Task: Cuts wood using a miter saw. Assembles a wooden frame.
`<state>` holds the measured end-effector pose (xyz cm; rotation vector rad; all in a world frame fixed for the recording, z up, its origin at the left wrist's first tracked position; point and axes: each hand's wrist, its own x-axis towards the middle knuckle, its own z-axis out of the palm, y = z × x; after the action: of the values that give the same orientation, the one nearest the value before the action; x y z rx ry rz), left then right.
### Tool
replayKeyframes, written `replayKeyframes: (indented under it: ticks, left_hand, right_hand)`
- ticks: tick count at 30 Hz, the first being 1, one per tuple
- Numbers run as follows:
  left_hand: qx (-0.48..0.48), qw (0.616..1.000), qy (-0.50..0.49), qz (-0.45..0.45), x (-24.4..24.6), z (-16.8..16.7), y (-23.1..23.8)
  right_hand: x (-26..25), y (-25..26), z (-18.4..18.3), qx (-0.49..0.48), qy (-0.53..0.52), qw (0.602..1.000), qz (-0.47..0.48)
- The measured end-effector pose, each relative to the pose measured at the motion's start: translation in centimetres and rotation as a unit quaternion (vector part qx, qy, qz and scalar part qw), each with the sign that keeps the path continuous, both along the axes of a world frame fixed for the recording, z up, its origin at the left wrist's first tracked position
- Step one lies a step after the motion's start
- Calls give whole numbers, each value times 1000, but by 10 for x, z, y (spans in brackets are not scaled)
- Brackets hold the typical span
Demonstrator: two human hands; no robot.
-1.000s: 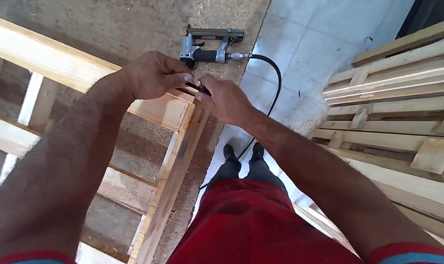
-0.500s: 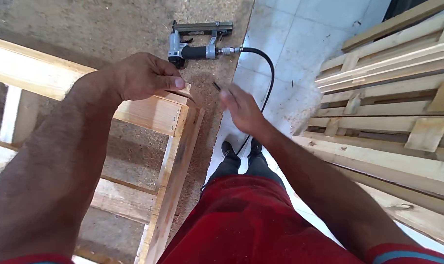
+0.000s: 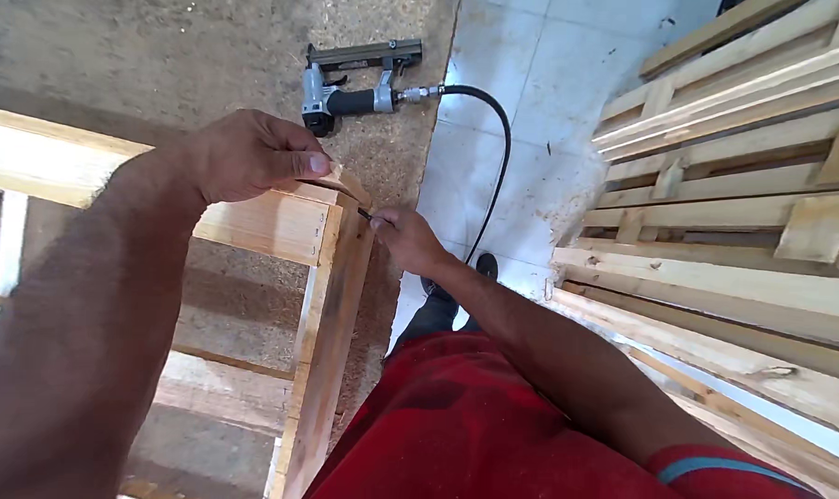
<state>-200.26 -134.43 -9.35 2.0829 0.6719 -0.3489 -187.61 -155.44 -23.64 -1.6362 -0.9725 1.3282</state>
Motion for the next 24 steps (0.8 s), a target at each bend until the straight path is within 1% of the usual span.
replayKeyframes:
  ticks: [5,8,11,15,18,20,22,24]
  left_hand:
    - [-12,1000,5,7,3,0,1]
    - [-20,1000,11,13,2,2,1]
    - [-22,1000,11,8,2,0,2]
    - [-32,999,16,15,2,0,4]
    - [-25,999,16,10,1,-1,4]
    - [-37,999,3,10,0,-2,5]
    - [-51,999,-8,12,-2,-4,6]
    - [-37,999,-12,2,-4,-4,6]
  right_hand:
    - [21,-4,5,-5,-50,998,48]
    - [19,7,7,4,-66,995,74]
    - [15,15,4,15,-64,994,86]
    - [29,3,3,5,-46,995,90]
    - [18,19,10,-4,-65,992,106]
    - [19,21,10,8,-54,993,105]
    - [32,-2,1,39,-39,995,80]
    - [65,-45,-12,59,-40,996,45]
